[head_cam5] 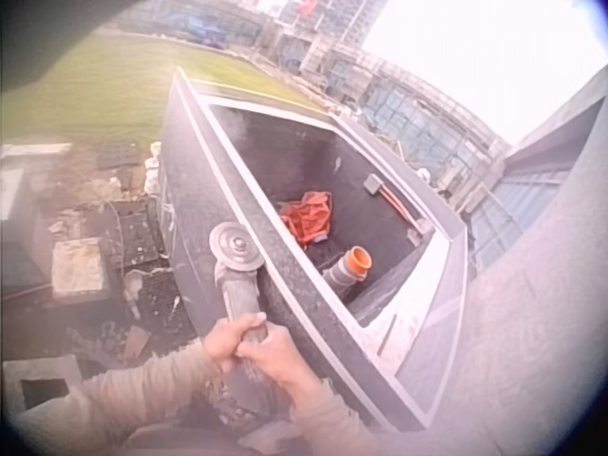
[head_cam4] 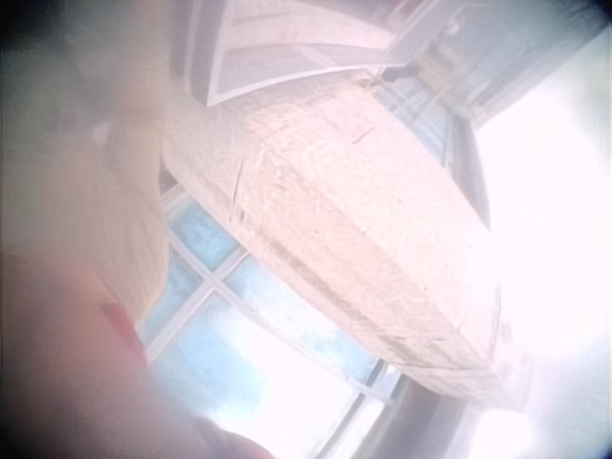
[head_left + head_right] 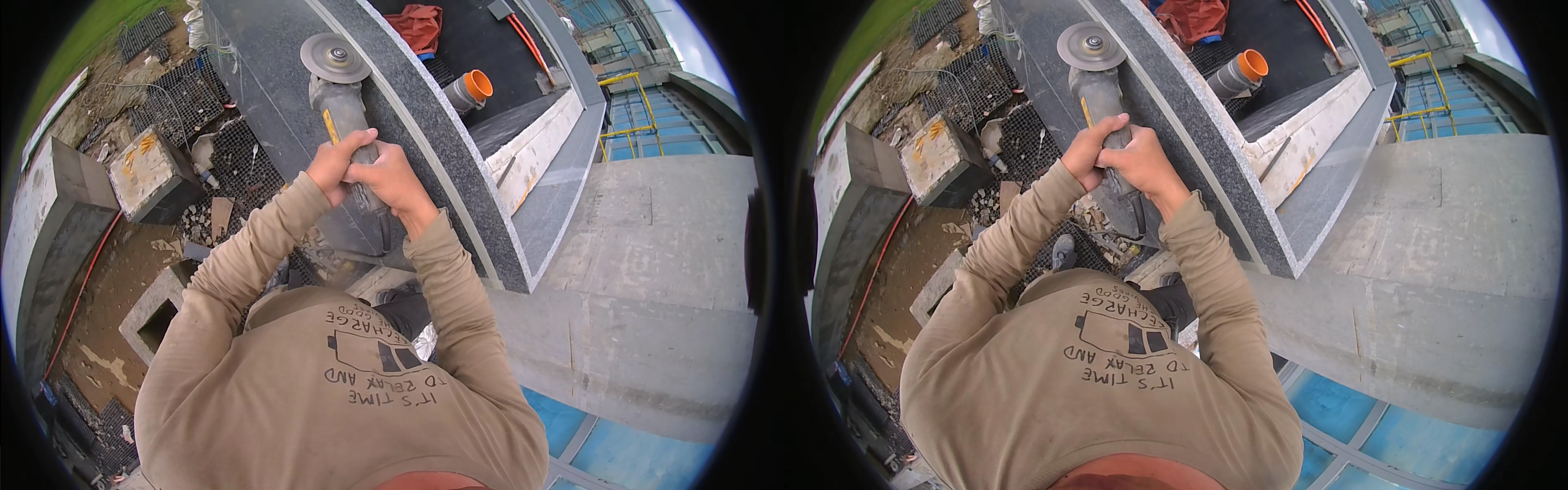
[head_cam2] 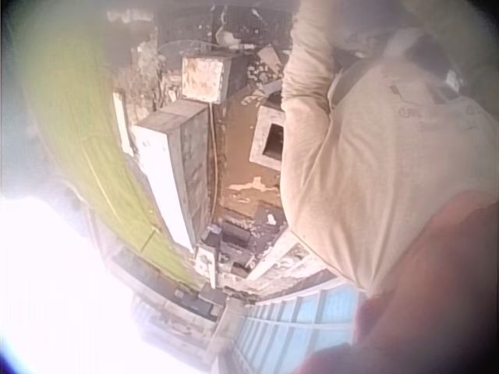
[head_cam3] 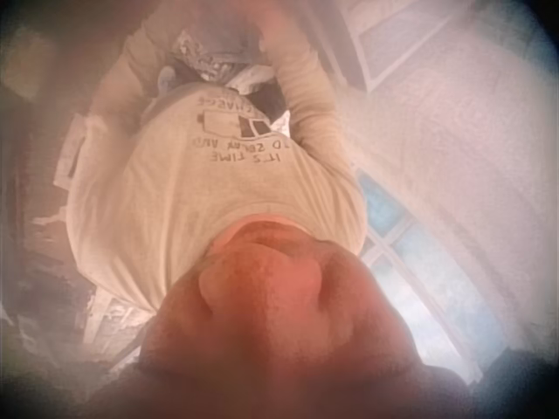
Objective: The person uses an angle grinder to smooth the edge of a large stone slab. They hold the tool with both hands and move it along the curved edge, generating dust. The person briefly pauses to adjust the tool before continuing the grinding.
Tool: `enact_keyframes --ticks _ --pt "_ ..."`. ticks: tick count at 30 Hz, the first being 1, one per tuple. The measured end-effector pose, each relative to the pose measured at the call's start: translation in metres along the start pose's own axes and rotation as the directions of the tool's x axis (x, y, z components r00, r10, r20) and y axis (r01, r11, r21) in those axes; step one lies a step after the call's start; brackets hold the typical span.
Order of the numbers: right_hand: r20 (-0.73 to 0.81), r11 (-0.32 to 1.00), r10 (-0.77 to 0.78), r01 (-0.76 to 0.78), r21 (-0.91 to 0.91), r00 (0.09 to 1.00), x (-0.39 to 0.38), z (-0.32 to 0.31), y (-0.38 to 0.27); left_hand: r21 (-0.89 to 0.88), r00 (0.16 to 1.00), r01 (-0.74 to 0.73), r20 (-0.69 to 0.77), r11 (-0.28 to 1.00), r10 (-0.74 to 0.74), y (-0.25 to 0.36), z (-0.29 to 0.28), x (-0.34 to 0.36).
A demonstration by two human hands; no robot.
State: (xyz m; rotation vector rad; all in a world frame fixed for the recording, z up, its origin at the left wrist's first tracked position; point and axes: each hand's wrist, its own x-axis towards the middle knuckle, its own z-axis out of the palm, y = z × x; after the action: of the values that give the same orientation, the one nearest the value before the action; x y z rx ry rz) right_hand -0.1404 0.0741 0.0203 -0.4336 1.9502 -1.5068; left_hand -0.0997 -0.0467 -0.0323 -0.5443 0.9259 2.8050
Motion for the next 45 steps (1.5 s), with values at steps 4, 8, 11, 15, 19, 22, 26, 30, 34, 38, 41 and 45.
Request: enact_keyframes --ticks 4,8,11,15,19,22,26,30,34,38,41,45 --pt "0.018 0.999 0.002 -0.003 0.042 1.000 0.005 0.001 -0.001 -0.022 1.000 -0.025 0.014 0.999 0.025 0.004 -0.002 0.005" --pt "0.019 0.999 0.000 -0.001 0.034 1.000 0.006 0.002 -0.001 -0.026 1.000 -0.015 0.022 1.000 0.015 0.005 -0.003 0.007" --pt "0.009 1.000 0.002 -0.002 0.016 1.000 0.001 0.002 -0.001 -0.035 1.000 0.027 0.015 0.999 -0.027 0.000 -0.003 0.004" --pt "0.014 1.000 0.013 -0.013 -0.002 1.000 -0.016 0.001 0.002 -0.025 1.000 0.031 0.003 0.999 -0.031 -0.011 0.000 -0.009" --pt "0.009 1.000 0.019 -0.019 -0.013 1.000 -0.035 -0.003 0.010 -0.051 1.000 0.015 -0.002 0.999 -0.015 -0.028 0.010 -0.025" --pt "0.014 1.000 -0.015 0.016 -0.007 1.000 -0.048 -0.006 0.017 -0.061 1.000 0.014 0.004 0.998 -0.013 -0.037 0.015 -0.034" --pt "-0.006 0.999 -0.031 0.031 -0.012 1.000 -0.064 -0.009 0.026 -0.101 1.000 0.019 0.002 0.995 -0.019 -0.050 0.019 -0.043" --pt "-0.018 0.998 -0.055 0.055 -0.040 0.998 -0.077 -0.012 0.031 -0.087 1.000 -0.001 0.024 0.996 0.003 -0.061 0.024 -0.050" --pt "-0.046 0.999 -0.025 0.024 -0.024 0.999 -0.085 -0.014 0.034 -0.064 0.999 0.014 0.031 0.998 -0.012 -0.067 0.029 -0.056" --pt "-0.057 0.999 -0.030 0.028 -0.047 0.998 -0.092 -0.014 0.032 -0.065 0.999 0.041 0.036 0.997 -0.039 -0.068 0.030 -0.061" --pt "-0.075 0.998 -0.032 0.028 -0.059 0.997 -0.101 -0.013 0.029 -0.071 0.996 0.064 0.061 0.995 -0.059 -0.074 0.030 -0.064" --pt "-0.104 0.991 -0.056 0.043 -0.123 0.993 -0.112 -0.012 0.026 -0.053 0.997 0.063 0.053 0.997 -0.060 -0.082 0.029 -0.066"
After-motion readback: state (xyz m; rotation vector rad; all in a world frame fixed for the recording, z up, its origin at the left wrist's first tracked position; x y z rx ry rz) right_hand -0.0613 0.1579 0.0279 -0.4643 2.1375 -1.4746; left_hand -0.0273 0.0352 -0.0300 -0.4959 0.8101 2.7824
